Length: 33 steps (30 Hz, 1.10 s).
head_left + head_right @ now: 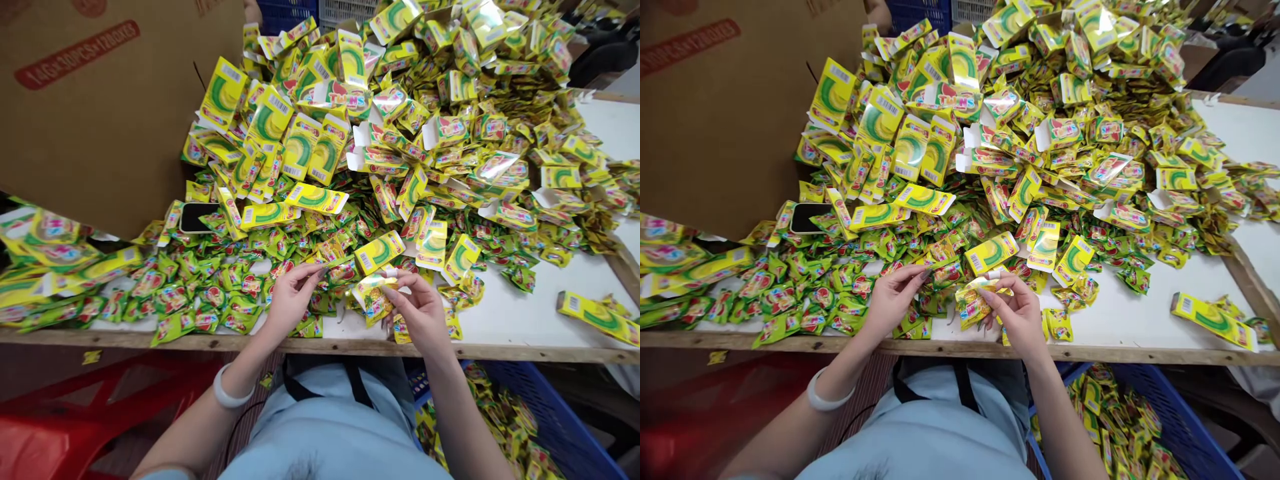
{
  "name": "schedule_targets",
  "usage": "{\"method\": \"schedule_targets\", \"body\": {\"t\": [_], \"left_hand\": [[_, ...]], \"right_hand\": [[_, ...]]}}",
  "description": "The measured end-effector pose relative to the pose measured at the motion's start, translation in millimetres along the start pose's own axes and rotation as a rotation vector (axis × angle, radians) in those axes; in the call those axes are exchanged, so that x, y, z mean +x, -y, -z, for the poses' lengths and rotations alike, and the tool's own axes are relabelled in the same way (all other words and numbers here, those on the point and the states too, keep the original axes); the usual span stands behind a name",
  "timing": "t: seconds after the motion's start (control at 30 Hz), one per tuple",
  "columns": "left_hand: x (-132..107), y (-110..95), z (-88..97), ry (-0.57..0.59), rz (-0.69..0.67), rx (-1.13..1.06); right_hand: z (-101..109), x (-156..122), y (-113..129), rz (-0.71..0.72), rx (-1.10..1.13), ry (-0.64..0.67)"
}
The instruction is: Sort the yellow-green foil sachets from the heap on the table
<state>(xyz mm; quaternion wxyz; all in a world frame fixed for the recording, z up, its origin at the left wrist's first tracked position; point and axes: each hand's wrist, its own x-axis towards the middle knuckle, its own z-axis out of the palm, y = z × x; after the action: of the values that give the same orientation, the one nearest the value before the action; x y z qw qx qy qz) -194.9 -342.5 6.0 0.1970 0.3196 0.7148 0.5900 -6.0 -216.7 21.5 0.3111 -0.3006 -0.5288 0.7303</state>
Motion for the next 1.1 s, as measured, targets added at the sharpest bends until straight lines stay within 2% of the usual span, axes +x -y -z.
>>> {"method": "schedule_targets", "body": {"t": [0.1, 0.2, 0.3, 0.43, 0.47, 0.53, 0.6, 0.63, 0.7, 0.77, 0.83, 0.9, 1.0, 1.1], "left_hand": [[-5, -6, 0.3, 0.011, -0.042, 0.021], [-11, -15, -1.5, 0.099, -0.056, 0.025], [-18, -23, -7.7, 0.189, 0.021, -0.079], [-34, -25, -21.2, 0.233, 0.119, -0.236], [-38, -25, -24.1, 0.259, 0.119, -0.23], [-46, -25, -27.2, 0.353, 0.088, -0.177], [-48, -27, -26.2, 0.484, -0.02, -0.101], [-45, -29, -24.6, 0.551, -0.106, -0.057], [-32, -35, -22.5, 0.62, -0.309, 0.05], [-12, -43, -26.9, 0.587, -0.451, 0.211], [6, -51, -41.7, 0.547, -0.492, 0.452], [16, -57, -64.9, 0.594, -0.489, 0.726], [19, -62, -98.2, 0.694, -0.533, 1.009], [21, -66, -106.0, 0.722, -0.53, 1.083]], "right_hand": [[-12, 7, 2, 0.005, 0.003, -0.009], [-25, 13, 0, 0.021, -0.041, 0.022], [-31, 13, -9, 0.139, -0.19, -0.01], [-19, -4, -19, 0.319, -0.432, -0.1], [-12, -10, -19, 0.319, -0.463, -0.088], [1, -24, -15, 0.265, -0.489, 0.027], [15, -37, -11, 0.181, -0.49, 0.176], [22, -43, -9, 0.141, -0.477, 0.21], [36, -52, -9, 0.069, -0.421, 0.128], [49, -57, -11, 0.005, -0.344, -0.065], [60, -58, -15, -0.046, -0.286, -0.234], [67, -57, -18, -0.077, -0.243, -0.311], [71, -55, -16, -0.074, -0.187, -0.324], [74, -55, -12, -0.045, -0.192, -0.277]]}}
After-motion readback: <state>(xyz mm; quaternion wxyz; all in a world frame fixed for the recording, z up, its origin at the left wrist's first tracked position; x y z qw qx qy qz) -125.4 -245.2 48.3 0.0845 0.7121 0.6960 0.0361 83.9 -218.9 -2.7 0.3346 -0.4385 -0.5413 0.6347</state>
